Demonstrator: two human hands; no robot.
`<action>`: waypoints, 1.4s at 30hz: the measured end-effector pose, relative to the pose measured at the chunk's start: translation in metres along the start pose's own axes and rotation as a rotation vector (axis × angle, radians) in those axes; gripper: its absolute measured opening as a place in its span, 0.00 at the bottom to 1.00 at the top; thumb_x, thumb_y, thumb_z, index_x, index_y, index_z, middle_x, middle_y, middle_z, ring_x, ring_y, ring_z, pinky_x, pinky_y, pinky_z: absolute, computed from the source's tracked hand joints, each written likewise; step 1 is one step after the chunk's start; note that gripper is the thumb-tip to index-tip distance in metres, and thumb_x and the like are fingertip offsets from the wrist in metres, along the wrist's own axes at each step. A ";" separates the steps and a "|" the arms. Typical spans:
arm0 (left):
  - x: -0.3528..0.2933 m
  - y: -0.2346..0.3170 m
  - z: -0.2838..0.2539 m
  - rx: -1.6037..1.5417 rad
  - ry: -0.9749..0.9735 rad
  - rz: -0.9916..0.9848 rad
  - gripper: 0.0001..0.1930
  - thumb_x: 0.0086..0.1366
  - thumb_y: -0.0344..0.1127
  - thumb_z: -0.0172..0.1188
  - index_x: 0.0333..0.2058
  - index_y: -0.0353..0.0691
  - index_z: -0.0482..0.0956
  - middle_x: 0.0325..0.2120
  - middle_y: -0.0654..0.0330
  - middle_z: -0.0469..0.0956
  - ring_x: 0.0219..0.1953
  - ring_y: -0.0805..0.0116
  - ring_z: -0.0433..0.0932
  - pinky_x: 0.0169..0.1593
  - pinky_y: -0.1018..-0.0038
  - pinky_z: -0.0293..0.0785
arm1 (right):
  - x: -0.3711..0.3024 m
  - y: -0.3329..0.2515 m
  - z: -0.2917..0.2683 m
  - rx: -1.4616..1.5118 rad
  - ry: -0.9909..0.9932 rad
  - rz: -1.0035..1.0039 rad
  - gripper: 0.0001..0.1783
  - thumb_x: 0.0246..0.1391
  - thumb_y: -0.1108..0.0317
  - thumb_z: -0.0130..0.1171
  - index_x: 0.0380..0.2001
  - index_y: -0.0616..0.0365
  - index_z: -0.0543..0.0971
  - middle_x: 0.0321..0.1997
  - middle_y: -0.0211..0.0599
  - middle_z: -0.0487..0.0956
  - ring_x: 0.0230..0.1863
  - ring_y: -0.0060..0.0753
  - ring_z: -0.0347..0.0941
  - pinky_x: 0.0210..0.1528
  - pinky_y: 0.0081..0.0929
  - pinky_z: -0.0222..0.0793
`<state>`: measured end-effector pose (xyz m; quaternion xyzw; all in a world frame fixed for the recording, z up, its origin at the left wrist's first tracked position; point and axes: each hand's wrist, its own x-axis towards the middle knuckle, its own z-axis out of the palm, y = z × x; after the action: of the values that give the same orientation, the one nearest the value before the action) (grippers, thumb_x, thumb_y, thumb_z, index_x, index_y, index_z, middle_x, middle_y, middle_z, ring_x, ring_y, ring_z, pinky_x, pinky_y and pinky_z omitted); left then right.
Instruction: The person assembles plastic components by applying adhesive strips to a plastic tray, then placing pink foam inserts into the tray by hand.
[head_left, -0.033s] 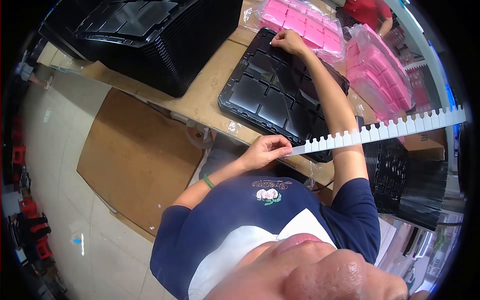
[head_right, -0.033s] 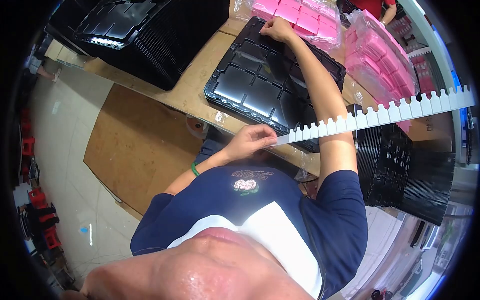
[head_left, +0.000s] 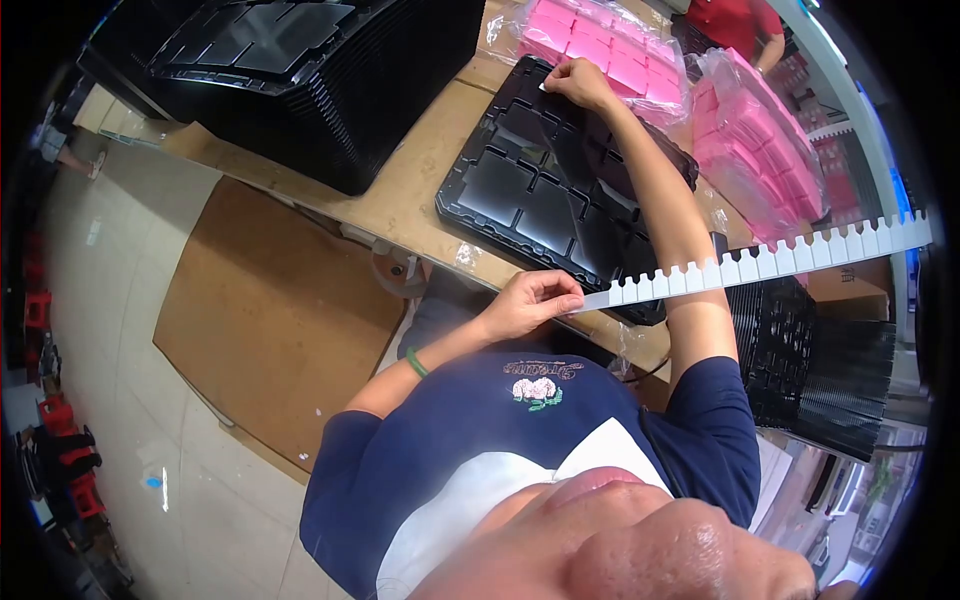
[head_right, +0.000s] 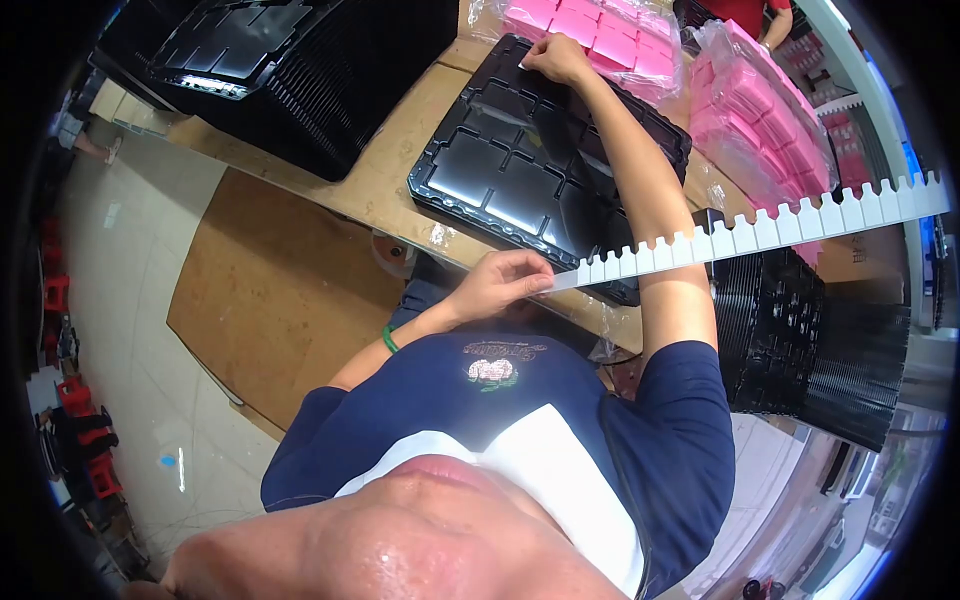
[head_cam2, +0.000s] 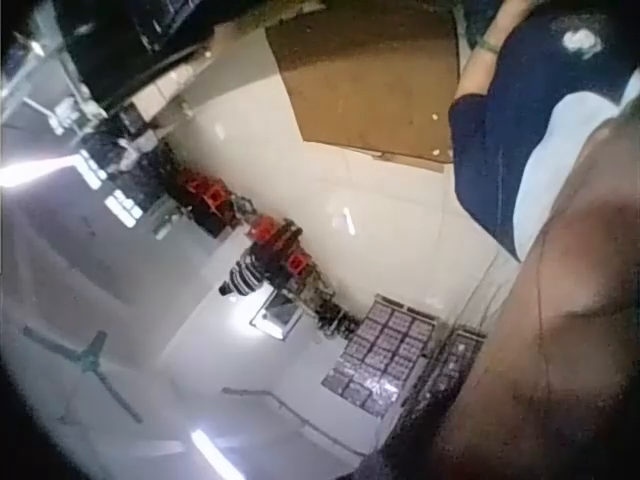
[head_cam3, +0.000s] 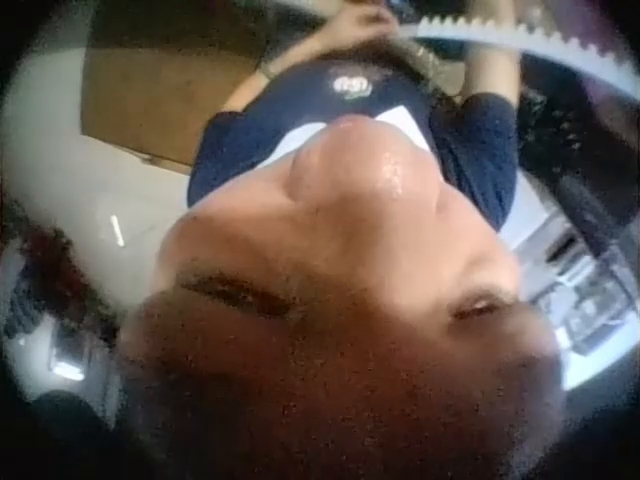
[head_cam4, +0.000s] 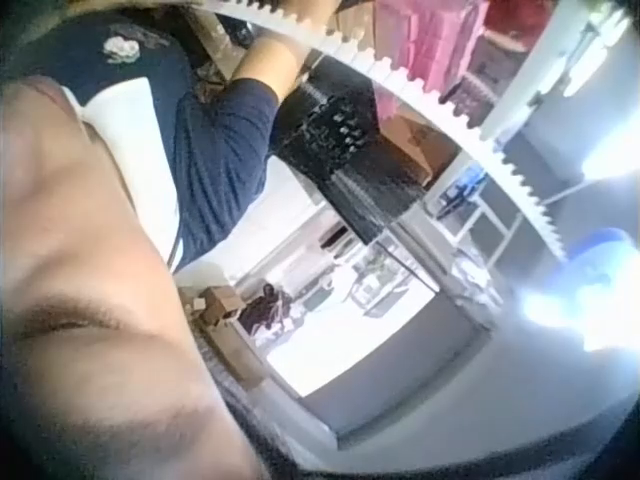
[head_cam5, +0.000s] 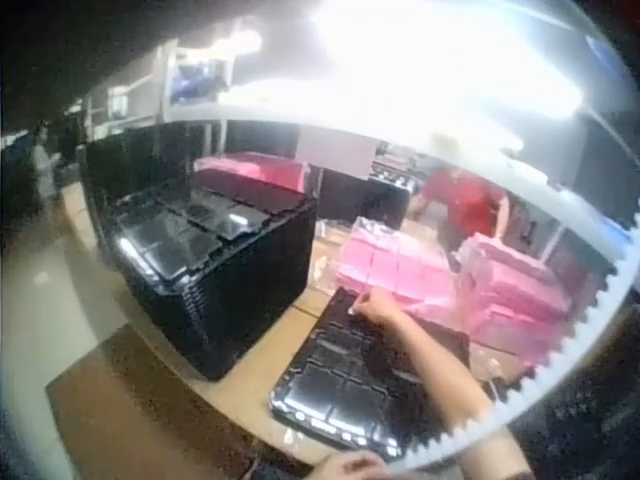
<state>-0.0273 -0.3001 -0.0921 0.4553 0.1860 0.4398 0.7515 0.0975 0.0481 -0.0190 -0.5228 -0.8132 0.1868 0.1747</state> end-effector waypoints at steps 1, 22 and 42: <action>0.001 -0.001 0.000 -0.004 -0.007 -0.005 0.06 0.68 0.31 0.59 0.40 0.34 0.77 0.34 0.66 0.77 0.38 0.80 0.74 0.44 0.80 0.71 | 0.000 0.000 -0.001 -0.002 0.001 0.003 0.13 0.41 0.56 0.69 0.29 0.52 0.88 0.29 0.36 0.85 0.33 0.32 0.81 0.42 0.31 0.74; -0.001 0.012 -0.003 -0.124 0.014 -0.009 0.06 0.68 0.29 0.59 0.40 0.33 0.78 0.34 0.64 0.78 0.37 0.79 0.76 0.43 0.78 0.75 | -0.358 -0.046 -0.114 0.295 -0.201 0.456 0.07 0.54 0.72 0.58 0.35 0.62 0.81 0.36 0.28 0.81 0.37 0.21 0.73 0.40 0.21 0.70; -0.028 0.031 0.003 -0.230 0.081 -0.179 0.06 0.67 0.35 0.60 0.38 0.39 0.78 0.29 0.67 0.77 0.32 0.80 0.76 0.39 0.82 0.75 | -0.344 -0.096 -0.020 1.248 -0.059 0.329 0.18 0.53 0.69 0.64 0.47 0.65 0.77 0.42 0.43 0.76 0.37 0.28 0.73 0.38 0.24 0.71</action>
<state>-0.0560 -0.3187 -0.0678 0.3299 0.2043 0.4072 0.8268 0.1670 -0.3013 0.0147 -0.4353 -0.4653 0.6633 0.3925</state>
